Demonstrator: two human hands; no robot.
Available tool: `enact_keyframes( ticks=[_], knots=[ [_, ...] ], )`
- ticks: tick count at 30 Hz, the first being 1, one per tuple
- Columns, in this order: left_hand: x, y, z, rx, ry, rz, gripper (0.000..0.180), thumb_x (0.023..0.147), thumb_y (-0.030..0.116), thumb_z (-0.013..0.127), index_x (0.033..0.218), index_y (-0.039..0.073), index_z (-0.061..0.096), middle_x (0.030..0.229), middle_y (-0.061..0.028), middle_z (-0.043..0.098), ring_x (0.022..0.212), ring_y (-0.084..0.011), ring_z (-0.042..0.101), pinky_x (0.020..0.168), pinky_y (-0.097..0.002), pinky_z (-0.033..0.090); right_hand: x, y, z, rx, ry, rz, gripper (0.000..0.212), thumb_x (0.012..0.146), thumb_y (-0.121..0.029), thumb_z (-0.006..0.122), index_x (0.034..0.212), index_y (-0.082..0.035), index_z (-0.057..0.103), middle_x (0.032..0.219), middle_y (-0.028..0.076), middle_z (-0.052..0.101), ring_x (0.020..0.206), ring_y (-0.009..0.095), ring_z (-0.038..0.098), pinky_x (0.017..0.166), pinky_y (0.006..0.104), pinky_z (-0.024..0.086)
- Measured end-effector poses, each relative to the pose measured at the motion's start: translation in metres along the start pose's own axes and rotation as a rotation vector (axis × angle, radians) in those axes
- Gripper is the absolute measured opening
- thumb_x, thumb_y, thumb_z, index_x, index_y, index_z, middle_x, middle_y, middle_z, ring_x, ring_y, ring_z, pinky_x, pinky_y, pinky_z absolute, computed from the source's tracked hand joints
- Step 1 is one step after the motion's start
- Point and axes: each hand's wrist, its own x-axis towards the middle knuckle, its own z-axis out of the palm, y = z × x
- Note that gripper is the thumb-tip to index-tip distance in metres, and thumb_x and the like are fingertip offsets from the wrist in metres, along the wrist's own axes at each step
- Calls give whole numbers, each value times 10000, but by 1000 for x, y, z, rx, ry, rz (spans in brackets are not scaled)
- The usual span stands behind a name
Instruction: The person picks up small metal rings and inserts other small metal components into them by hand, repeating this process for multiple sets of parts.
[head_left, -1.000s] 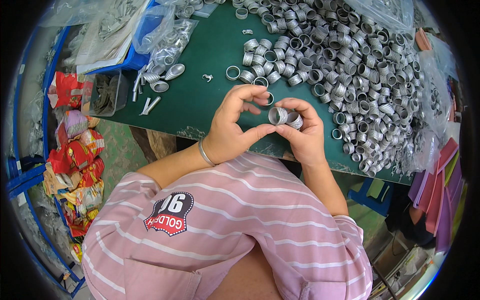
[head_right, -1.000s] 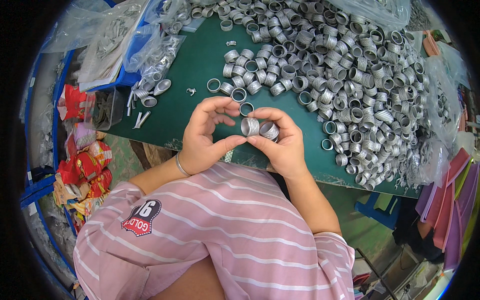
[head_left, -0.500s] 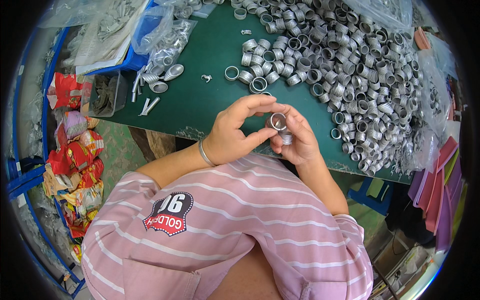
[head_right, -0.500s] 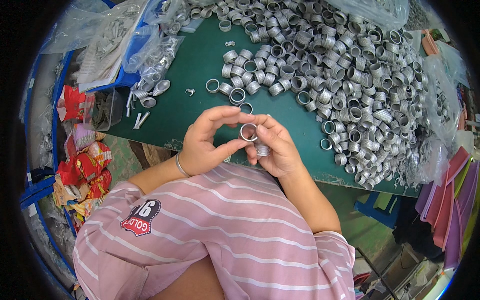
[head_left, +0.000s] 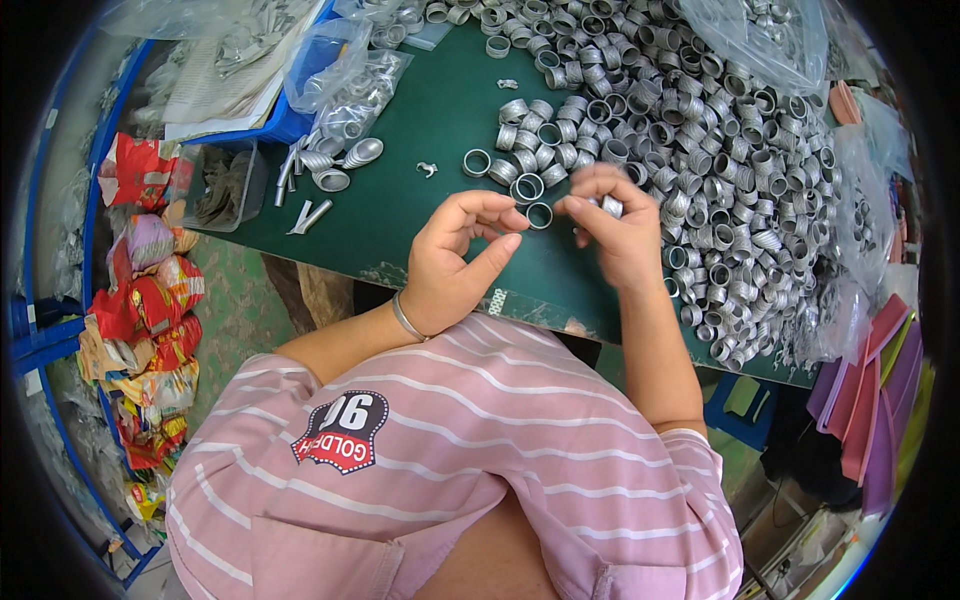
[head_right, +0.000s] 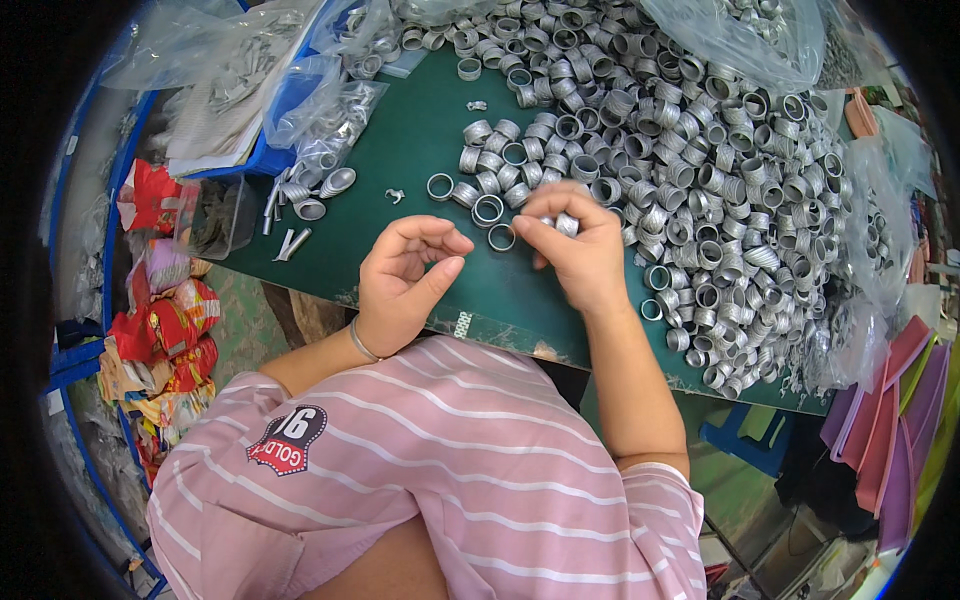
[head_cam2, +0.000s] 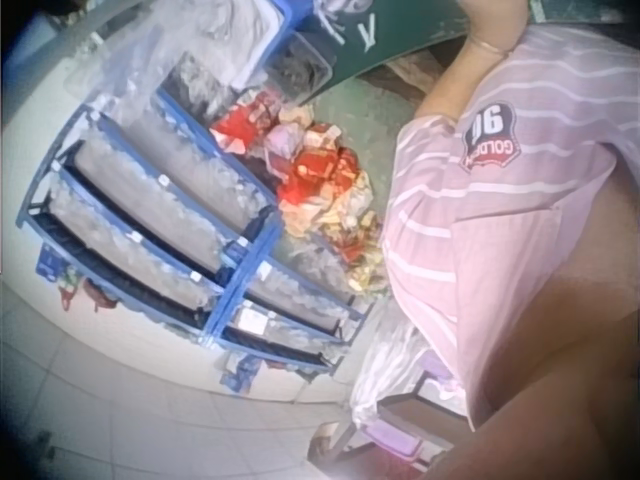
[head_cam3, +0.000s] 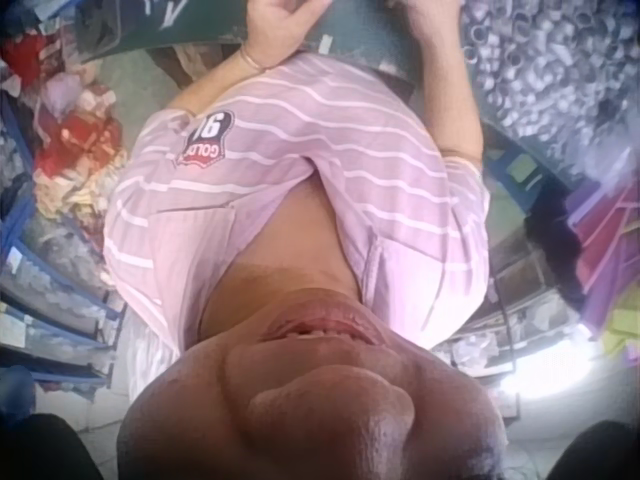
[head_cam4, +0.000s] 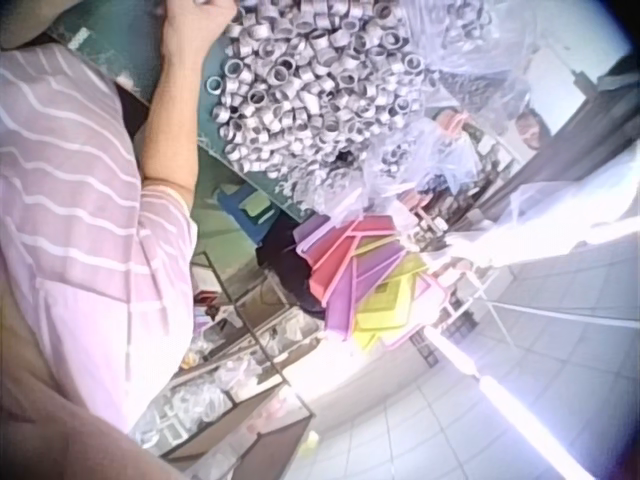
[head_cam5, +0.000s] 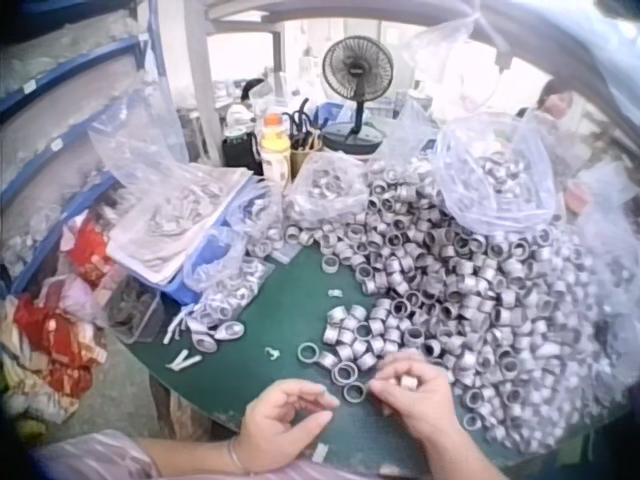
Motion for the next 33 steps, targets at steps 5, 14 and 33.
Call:
enact_keyframes(
  ticks=[5,14,33],
  knots=[
    [0,-2,1,23,-28,-34,309,822,-61,564,1111,-5,470,999,-100,569,953,-164,561,829,-286,448,17,-11,14,-1161,139,-486,53,681,-34,607,731,-50,606,857,75,559,738,251,575,567,333,501],
    [0,-6,2,-40,-8,-155,351,828,-46,567,1151,-1,438,1019,-108,566,942,-149,559,805,-251,457,17,-7,11,-998,208,-483,87,701,-31,641,781,-64,647,803,66,564,701,201,565,557,309,473],
    [6,-6,6,86,-153,30,576,735,-77,644,1228,25,364,1151,-151,511,1045,-202,536,845,-304,461,-42,-7,17,310,-73,266,244,793,-88,672,1014,3,621,802,51,603,592,77,518,491,181,394]
  ],
)
